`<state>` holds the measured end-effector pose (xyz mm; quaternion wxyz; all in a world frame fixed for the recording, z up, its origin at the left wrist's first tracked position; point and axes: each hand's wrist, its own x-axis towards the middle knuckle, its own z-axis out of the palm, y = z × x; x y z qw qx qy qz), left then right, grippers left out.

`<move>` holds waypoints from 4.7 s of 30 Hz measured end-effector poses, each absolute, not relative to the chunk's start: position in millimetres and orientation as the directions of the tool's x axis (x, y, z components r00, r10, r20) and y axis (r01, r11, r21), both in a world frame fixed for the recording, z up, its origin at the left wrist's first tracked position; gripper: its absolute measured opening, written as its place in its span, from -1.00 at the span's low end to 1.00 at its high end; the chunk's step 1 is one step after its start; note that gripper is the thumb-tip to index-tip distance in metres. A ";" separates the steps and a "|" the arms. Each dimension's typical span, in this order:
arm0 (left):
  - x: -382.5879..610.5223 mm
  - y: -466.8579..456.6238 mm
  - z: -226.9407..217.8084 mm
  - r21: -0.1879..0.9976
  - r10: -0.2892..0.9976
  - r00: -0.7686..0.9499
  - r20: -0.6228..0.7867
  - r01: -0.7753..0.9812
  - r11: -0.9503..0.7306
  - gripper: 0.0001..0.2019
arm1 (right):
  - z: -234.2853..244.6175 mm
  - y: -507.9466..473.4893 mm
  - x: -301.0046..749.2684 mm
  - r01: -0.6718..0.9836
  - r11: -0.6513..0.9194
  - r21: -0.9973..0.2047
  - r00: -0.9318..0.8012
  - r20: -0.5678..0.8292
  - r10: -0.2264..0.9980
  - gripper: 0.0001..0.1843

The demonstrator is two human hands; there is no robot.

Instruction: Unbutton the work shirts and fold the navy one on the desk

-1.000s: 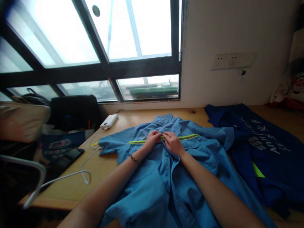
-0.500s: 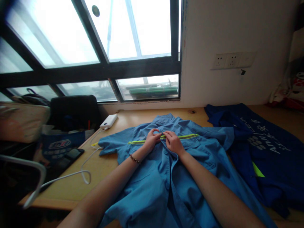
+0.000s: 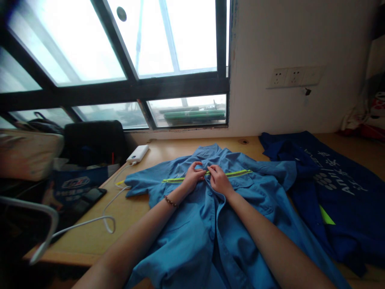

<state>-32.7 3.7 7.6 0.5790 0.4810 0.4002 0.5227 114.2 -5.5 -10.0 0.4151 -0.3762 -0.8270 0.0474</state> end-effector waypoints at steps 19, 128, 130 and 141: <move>-29.7 -6.1 11.0 0.917 0.915 0.257 0.311 0.171 -0.360 -0.69 | -5.2 -3.3 120.4 0.472 0.516 -0.715 -0.145 0.514 0.845 -0.78; -55.1 -53.0 22.9 0.957 0.924 0.299 -0.240 -0.085 0.276 -0.70 | 29.2 -40.1 103.1 0.521 0.303 -0.798 -0.247 0.199 0.948 -0.84; -53.7 -51.5 20.9 0.956 0.935 0.282 -0.214 -0.135 0.259 -0.70 | 31.5 -40.8 102.8 0.515 0.282 -0.810 -0.222 0.192 0.956 -0.85; -49.0 -55.7 23.2 0.947 0.954 0.253 -0.158 -0.233 0.219 -0.71 | 37.6 -69.7 83.8 0.796 0.355 -0.490 -0.144 0.418 0.897 -0.90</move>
